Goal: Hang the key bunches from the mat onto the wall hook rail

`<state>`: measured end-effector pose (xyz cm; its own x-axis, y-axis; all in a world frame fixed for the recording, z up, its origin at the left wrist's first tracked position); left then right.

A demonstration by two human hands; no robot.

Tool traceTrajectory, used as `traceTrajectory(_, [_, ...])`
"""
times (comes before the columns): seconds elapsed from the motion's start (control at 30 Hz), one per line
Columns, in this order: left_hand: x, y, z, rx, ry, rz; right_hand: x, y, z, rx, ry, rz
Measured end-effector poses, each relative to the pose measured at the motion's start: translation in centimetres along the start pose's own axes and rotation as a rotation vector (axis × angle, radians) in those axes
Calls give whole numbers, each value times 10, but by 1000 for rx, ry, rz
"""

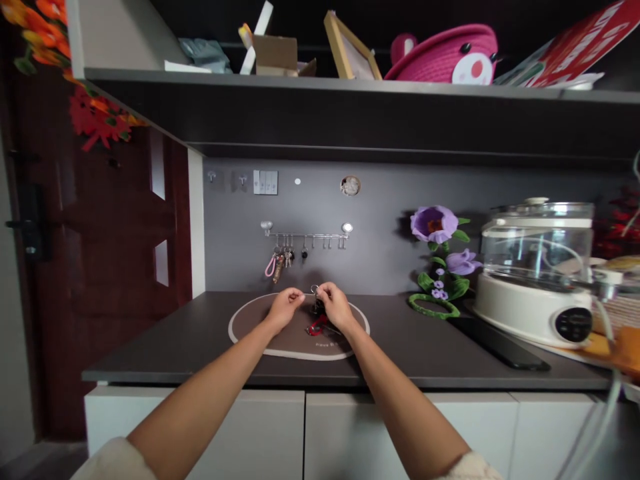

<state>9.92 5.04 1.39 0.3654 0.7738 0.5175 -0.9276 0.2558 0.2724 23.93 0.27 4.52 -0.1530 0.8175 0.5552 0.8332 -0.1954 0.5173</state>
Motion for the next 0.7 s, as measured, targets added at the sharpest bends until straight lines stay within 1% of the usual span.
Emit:
traceTrajectory(0.13, [4, 1, -5, 177, -14, 22, 19, 9, 0, 89, -34, 36])
traceTrajectory(0.23, [4, -2, -8, 245, 5, 19, 40, 16, -2, 288, -121, 67])
traceTrajectory(0.33, [3, -3, -9, 235, 36, 17, 62, 20, -6, 434, -207, 86])
traceTrajectory(0.4, [2, -2, -11, 204, 66, 24, 77, 22, -7, 481, -238, 100])
traceTrajectory(0.53, [2, 2, -17, 136, 146, 51, 104, 21, 0, 502, -280, 113])
traceTrajectory(0.7, [3, 3, -26, 85, 200, 67, 128, 19, 12, 477, -343, 212])
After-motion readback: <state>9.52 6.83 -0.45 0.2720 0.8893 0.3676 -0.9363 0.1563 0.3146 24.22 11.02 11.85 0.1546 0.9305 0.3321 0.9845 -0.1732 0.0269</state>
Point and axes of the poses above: each hand's wrist, its own x-axis towards the middle knuckle, its own y-axis out of the back of the hand, z = x × y, the point moved 7 cm from there along x, towards the middle knuckle, and after that the axes turned 13 degrees about -z, right-handed, at the moved point
